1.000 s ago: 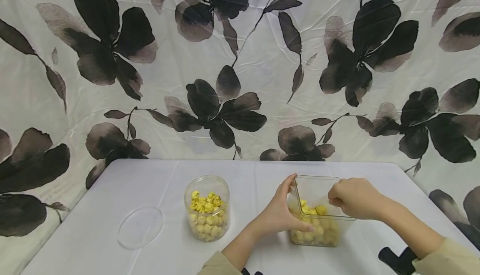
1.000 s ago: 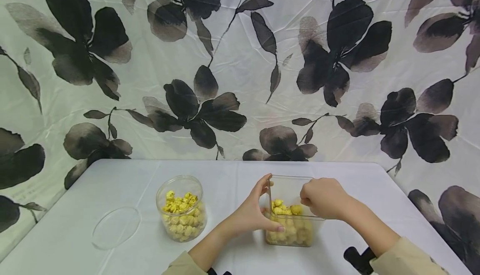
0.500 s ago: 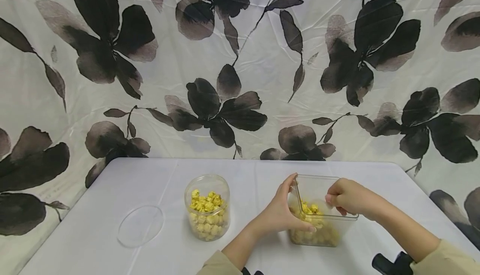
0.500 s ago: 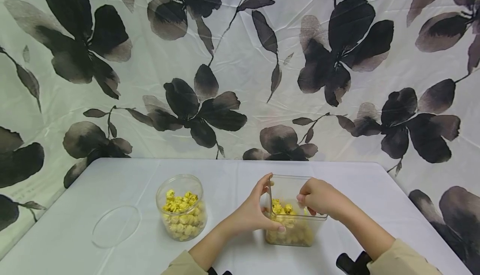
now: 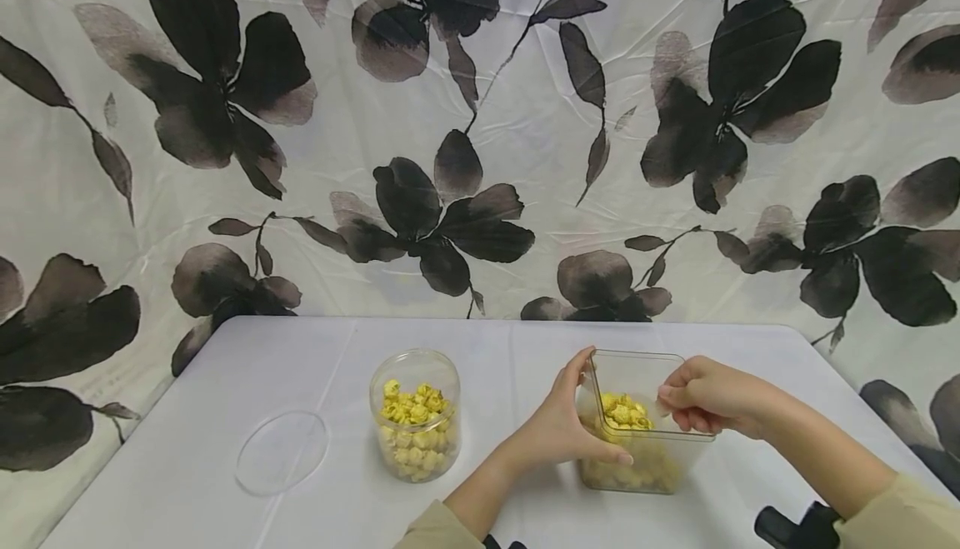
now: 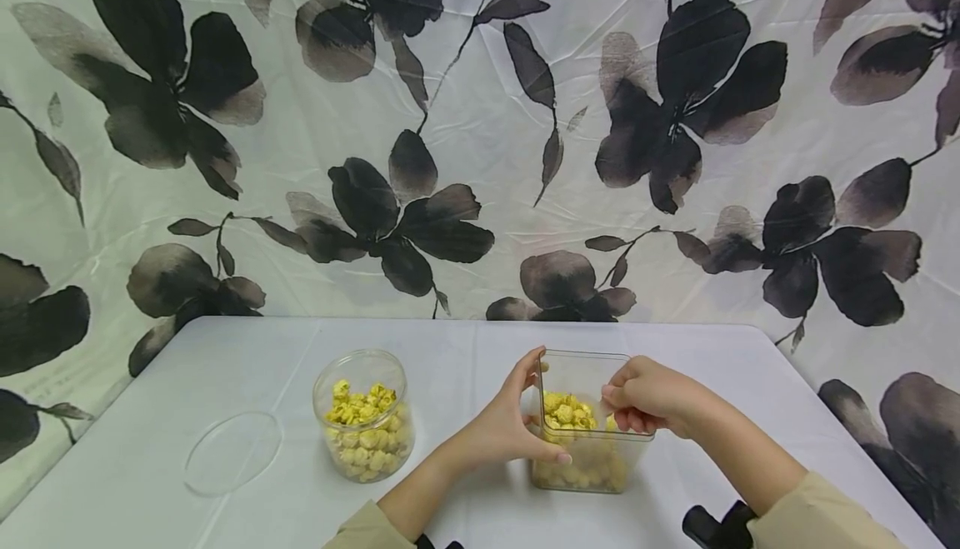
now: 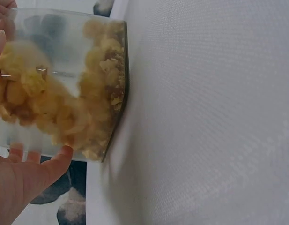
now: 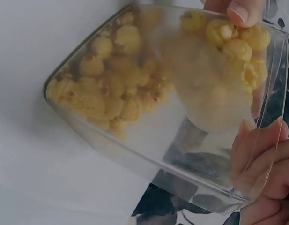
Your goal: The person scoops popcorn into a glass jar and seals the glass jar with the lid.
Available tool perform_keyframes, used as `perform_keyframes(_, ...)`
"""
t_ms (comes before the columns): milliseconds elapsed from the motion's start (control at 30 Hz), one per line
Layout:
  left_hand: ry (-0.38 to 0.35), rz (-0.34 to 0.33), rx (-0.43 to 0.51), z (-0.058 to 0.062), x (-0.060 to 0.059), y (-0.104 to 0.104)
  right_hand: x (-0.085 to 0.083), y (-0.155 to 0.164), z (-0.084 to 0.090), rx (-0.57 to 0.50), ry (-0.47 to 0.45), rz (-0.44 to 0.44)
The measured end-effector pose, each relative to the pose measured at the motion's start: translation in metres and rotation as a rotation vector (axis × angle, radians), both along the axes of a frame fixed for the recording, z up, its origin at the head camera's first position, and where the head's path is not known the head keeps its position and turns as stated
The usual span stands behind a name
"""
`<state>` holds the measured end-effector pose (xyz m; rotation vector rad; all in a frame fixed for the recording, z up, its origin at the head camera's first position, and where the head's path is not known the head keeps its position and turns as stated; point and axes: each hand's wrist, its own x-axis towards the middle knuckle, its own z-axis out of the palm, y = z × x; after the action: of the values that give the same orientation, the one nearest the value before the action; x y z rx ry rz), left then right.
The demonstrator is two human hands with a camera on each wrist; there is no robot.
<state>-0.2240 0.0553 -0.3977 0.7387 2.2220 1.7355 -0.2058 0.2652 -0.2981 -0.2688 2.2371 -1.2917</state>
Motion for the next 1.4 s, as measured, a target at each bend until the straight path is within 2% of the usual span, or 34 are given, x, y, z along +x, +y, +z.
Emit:
perform_keyframes(200, 0.004, -0.002, 0.002, 0.000, 0.001, 0.000, 0.000, 0.005, -0.001, -0.062, -0.048, 0.000)
perform_keyframes(633, 0.003, -0.004, 0.021, -0.002, 0.001, 0.000, 0.004, 0.019, 0.003, -0.129, -0.117, -0.004)
perform_keyframes(833, 0.005, 0.000, 0.014, -0.002, 0.000, 0.000, 0.006, 0.022, 0.003, -0.156, -0.117, 0.019)
perform_keyframes(1067, -0.009, 0.000, 0.009, 0.000, 0.001, 0.000, 0.006, 0.023, 0.004, -0.074, -0.083, -0.014)
perform_keyframes(1400, -0.016, 0.002, 0.004, 0.002, 0.001, 0.000, 0.007, 0.027, 0.004, -0.178, -0.117, -0.038)
